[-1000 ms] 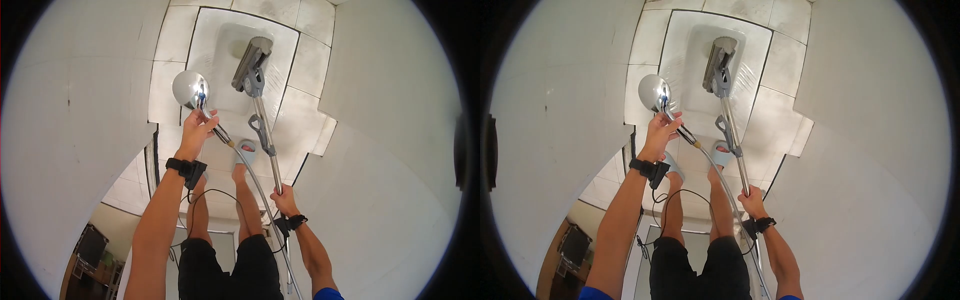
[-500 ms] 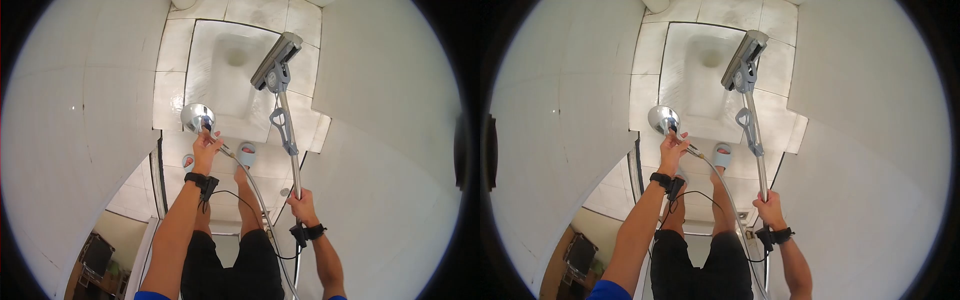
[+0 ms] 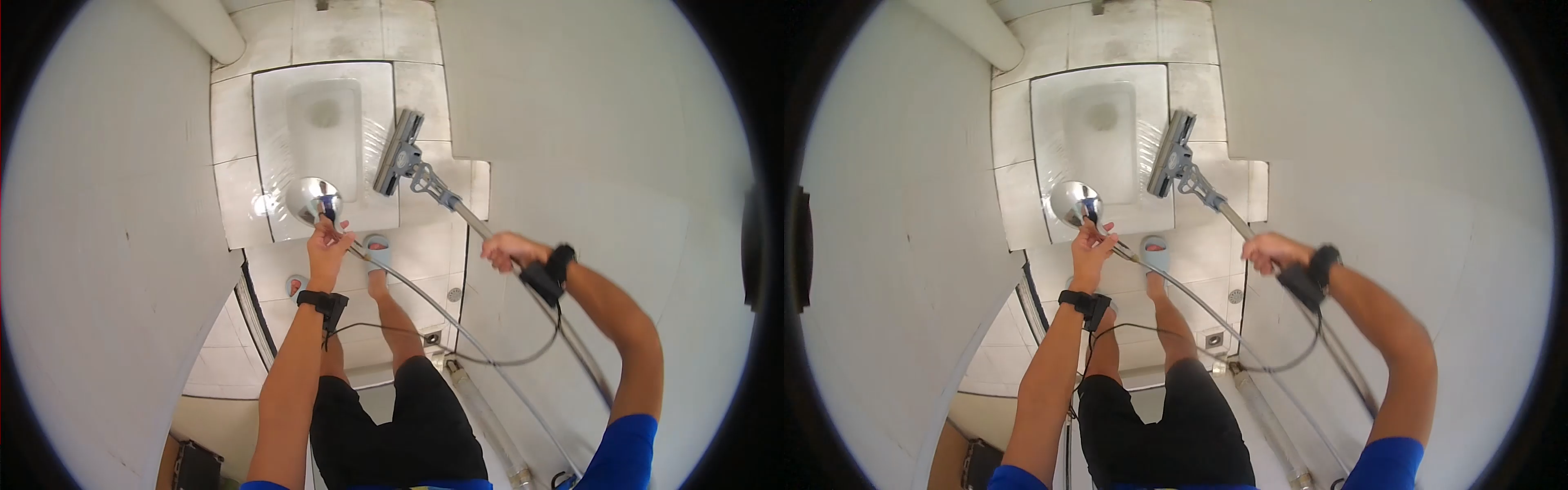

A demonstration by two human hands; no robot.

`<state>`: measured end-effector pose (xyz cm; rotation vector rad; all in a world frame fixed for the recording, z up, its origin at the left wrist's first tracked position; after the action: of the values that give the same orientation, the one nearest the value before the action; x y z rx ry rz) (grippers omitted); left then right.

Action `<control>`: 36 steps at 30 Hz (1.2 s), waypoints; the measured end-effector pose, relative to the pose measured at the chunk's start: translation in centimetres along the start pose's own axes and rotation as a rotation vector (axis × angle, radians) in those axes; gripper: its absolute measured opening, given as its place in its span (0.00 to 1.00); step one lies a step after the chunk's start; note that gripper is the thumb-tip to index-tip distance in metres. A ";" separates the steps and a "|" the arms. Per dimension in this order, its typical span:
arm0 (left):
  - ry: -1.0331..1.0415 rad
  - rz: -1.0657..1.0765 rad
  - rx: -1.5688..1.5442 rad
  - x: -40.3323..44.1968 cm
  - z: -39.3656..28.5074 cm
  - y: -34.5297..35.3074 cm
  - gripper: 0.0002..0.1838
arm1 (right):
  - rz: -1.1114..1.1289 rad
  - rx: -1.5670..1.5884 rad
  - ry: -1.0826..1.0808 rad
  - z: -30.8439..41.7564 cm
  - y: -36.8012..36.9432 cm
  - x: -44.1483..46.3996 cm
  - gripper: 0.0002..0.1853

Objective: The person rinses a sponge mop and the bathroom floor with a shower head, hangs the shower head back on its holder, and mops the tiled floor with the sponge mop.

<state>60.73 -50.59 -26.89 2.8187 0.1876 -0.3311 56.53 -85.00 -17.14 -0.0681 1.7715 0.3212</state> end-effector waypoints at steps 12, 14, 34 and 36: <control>-0.006 0.056 -0.019 -0.8 0.5 0.7 0.16 | -1.170 -1.270 -0.270 9.0 -3.7 -8.4 0.12; -0.027 -0.002 -0.013 -1.0 1.3 0.3 0.17 | -1.341 -1.393 -0.357 9.0 -3.6 -8.1 0.10; -0.150 -0.068 0.044 -1.2 1.1 -0.3 0.16 | -1.708 -1.418 -0.858 5.8 -6.3 -13.4 0.19; -0.173 -0.024 0.095 -0.7 2.3 -1.4 0.16 | -1.613 -1.120 -1.047 2.0 -2.5 -16.3 0.22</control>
<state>59.34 -50.00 -29.24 2.8630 0.1726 -0.6021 62.72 -88.98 -2.25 -1.6525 -0.0081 0.0418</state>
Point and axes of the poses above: each hand's wrist, its own x-axis towards the middle knuckle, its own y-axis out of the palm, z = x × y, the point moved 9 cm from there along x, towards the middle knuckle, and after that the axes turned 15 degrees about y, right-handed, at the moved point
